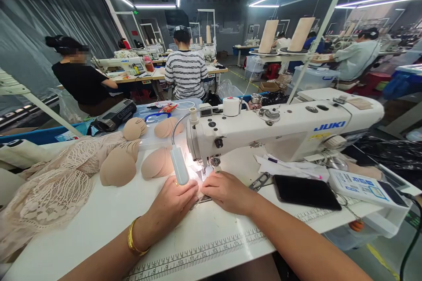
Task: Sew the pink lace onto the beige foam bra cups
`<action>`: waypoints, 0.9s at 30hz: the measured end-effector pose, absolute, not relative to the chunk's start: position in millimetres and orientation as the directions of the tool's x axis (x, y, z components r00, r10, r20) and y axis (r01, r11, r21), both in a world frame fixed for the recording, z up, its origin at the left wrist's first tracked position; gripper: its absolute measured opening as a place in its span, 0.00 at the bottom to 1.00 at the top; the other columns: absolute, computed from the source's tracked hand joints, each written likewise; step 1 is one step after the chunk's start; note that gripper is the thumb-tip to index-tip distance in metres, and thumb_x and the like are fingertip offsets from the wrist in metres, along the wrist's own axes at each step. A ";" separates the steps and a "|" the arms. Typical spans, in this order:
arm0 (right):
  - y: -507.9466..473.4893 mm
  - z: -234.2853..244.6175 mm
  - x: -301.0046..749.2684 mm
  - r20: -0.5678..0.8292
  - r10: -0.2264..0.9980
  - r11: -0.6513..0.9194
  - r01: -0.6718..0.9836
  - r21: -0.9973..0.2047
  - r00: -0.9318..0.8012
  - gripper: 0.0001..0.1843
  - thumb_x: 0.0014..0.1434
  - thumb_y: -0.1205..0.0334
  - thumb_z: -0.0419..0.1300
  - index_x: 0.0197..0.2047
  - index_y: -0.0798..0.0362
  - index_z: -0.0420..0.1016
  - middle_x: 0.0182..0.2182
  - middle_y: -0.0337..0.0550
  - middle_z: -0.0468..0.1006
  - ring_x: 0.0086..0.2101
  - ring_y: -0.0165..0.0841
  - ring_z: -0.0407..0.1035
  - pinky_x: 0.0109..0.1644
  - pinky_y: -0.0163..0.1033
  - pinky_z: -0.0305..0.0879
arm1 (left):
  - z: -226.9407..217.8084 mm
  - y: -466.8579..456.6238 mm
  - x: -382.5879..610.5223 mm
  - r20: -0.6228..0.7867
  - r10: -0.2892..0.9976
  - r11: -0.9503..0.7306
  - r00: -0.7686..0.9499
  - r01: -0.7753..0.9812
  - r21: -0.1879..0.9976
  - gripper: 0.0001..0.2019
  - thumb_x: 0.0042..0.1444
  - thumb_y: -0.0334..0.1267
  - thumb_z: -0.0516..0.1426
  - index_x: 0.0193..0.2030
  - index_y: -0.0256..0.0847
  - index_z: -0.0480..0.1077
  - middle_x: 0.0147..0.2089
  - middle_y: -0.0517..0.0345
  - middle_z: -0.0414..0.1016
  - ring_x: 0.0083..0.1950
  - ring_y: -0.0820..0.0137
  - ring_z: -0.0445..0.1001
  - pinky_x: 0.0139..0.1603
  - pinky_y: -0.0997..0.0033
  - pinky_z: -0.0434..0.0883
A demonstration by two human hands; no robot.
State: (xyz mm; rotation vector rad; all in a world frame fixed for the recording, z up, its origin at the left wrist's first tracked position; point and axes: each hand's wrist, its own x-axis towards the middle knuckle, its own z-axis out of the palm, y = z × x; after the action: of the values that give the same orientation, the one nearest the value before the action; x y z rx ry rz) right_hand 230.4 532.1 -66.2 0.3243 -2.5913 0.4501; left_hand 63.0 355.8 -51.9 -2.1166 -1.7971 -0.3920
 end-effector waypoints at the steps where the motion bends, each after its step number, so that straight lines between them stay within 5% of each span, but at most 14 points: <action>1: 531.6 -65.8 230.3 0.496 -0.145 0.918 -0.303 -0.255 -0.856 0.15 0.71 0.75 0.52 0.47 0.52 0.77 0.41 0.45 0.82 0.42 0.37 0.71 0.43 0.41 0.69 | -52.4 355.8 63.0 0.413 0.895 -0.152 0.165 0.986 -0.066 0.15 0.72 0.30 0.48 0.32 0.40 0.65 0.33 0.58 0.73 0.30 0.68 0.62 0.39 0.61 0.59; 11: 532.0 -71.8 229.6 0.494 -0.080 0.939 -0.231 -0.254 -0.866 0.16 0.69 0.76 0.51 0.47 0.51 0.77 0.40 0.45 0.82 0.41 0.37 0.70 0.42 0.41 0.67 | -41.4 369.9 54.9 0.359 0.917 -0.185 0.175 0.983 -0.007 0.14 0.72 0.32 0.48 0.32 0.41 0.65 0.34 0.57 0.73 0.35 0.66 0.67 0.38 0.62 0.62; 18: 532.8 -71.1 227.1 0.455 -0.004 0.948 -0.148 -0.281 -0.891 0.16 0.65 0.78 0.52 0.45 0.51 0.75 0.42 0.45 0.80 0.39 0.37 0.69 0.39 0.39 0.66 | -33.7 383.6 35.9 0.336 0.918 -0.259 0.213 0.961 0.097 0.09 0.74 0.35 0.51 0.44 0.42 0.72 0.40 0.57 0.77 0.43 0.64 0.74 0.49 0.63 0.70; 27: 533.8 -75.5 226.0 0.440 0.020 0.954 -0.115 -0.278 -0.898 0.17 0.65 0.77 0.53 0.49 0.50 0.74 0.43 0.45 0.80 0.39 0.38 0.71 0.42 0.42 0.70 | -38.3 390.8 27.9 0.359 0.907 -0.284 0.222 0.950 0.129 0.10 0.73 0.36 0.52 0.40 0.43 0.72 0.42 0.58 0.79 0.45 0.64 0.75 0.52 0.61 0.70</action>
State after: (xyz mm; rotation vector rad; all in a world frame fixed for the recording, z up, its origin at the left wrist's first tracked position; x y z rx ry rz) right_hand 226.0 533.8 -75.5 0.0685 -2.6551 0.4142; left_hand 27.9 390.8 -38.3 -2.3615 -1.8037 -0.5618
